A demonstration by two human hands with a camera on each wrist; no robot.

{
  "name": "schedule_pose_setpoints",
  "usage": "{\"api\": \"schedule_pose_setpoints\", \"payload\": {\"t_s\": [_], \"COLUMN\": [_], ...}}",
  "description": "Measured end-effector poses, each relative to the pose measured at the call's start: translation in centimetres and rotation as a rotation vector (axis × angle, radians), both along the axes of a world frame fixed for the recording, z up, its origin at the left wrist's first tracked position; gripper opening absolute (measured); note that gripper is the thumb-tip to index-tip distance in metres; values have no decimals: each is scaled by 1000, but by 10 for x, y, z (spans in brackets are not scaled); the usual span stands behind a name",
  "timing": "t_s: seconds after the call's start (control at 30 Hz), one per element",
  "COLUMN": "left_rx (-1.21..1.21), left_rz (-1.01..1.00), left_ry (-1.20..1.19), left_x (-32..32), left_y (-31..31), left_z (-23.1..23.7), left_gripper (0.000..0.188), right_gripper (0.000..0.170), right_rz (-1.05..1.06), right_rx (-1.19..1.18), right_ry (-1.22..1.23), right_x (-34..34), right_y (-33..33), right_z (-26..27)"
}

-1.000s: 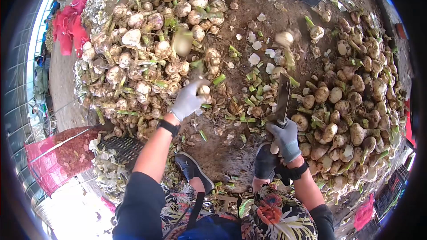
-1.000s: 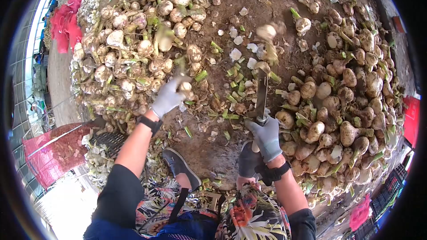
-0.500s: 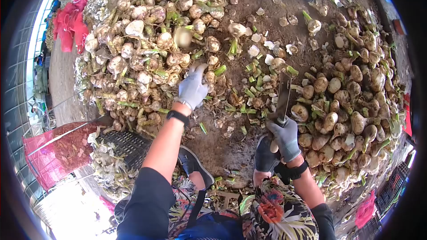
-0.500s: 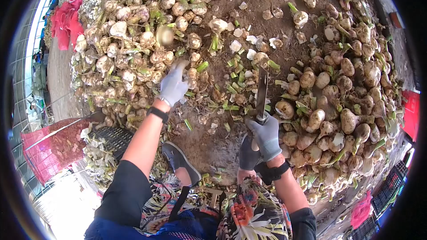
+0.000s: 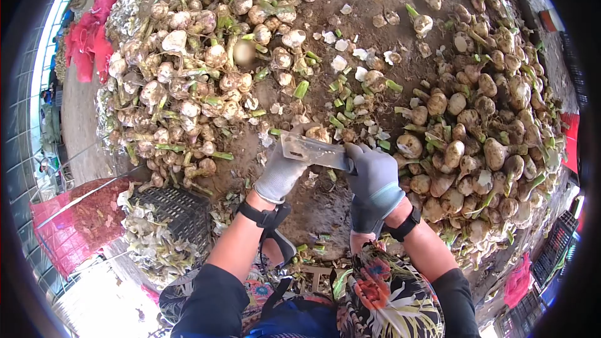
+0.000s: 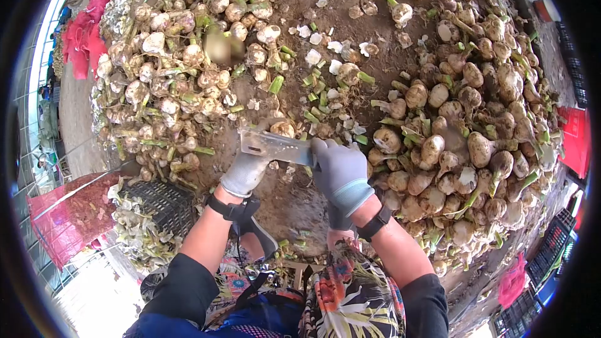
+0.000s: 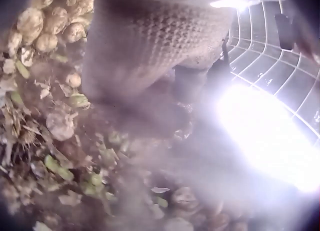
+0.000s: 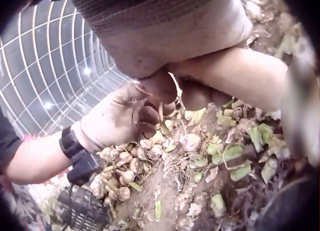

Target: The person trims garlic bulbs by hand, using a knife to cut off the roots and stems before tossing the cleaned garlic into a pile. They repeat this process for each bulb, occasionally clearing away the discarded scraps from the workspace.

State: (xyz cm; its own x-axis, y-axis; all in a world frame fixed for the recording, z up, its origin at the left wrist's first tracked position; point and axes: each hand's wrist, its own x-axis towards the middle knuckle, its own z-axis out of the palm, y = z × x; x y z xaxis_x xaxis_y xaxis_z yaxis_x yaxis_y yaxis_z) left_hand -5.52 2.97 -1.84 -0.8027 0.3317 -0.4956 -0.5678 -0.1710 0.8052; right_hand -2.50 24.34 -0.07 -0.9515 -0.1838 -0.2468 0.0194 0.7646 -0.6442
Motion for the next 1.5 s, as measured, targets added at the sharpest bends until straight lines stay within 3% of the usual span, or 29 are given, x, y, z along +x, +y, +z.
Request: {"api": "schedule_pose_setpoints", "payload": {"t_s": [0.23,0.33,0.4,0.5,0.67,0.73,0.83,0.9,0.93,1.0,1.03,1.07,1.13,1.17,1.2,1.27,1.3,1.33,1.43,1.5], "left_rx": [-73,-158,-303,-151,-201,-246,-235,-522,-525,-924,-1003,-1006,-1024,-1052,-1018,-736,-681,-621,-792,-929], "left_rz": [-33,-81,-113,-112,-157,-178,-152,-332,-338,-629,-749,-750,-717,-708,-626,-540,-532,-523,-548,-656], "left_ry": [129,-41,118,119,84,220,241,599,599,983,988,988,1237,1254,1250,1338,1294,1250,1195,1160], "left_x": [13,8,7,4,5,5,5,7,8,8,9,8,5,0,-3,-12,-14,-17,-33,-39], "left_y": [1,3,6,3,3,8,17,16,14,11,10,9,6,9,20,62,78,89,80,65], "left_z": [3,17,15,15,40,54,50,45,44,44,41,43,52,62,70,86,89,90,69,58], "left_gripper": [56,53,51,51,52,50,43,28,28,15,6,6,4,3,1,14,18,21,20,13], "right_gripper": [21,21,22,24,23,21,26,29,29,27,25,25,21,19,19,22,16,16,19,23], "right_rz": [42,54,53,55,39,-164,-274,-237,-241,-164,-116,-115,-2,54,61,-390,-567,-814,-639,-623], "right_rx": [91,66,53,7,-6,100,-181,-386,-392,-443,-413,-417,-218,52,50,-645,-890,-1053,-634,-594], "right_ry": [53,33,20,38,92,-316,-348,-298,-298,-319,-302,-301,-429,-319,-307,-556,-398,-509,-336,-255], "right_x": [4,2,3,3,7,9,26,18,15,6,3,0,-2,17,24,49,51,44,18,7], "right_y": [4,9,9,4,7,27,25,18,13,8,7,7,14,22,26,27,21,20,39,35], "right_z": [2,2,5,11,3,-26,-35,-19,-16,-10,-2,-4,-9,-44,-55,-66,-54,-46,-15,-3]}}
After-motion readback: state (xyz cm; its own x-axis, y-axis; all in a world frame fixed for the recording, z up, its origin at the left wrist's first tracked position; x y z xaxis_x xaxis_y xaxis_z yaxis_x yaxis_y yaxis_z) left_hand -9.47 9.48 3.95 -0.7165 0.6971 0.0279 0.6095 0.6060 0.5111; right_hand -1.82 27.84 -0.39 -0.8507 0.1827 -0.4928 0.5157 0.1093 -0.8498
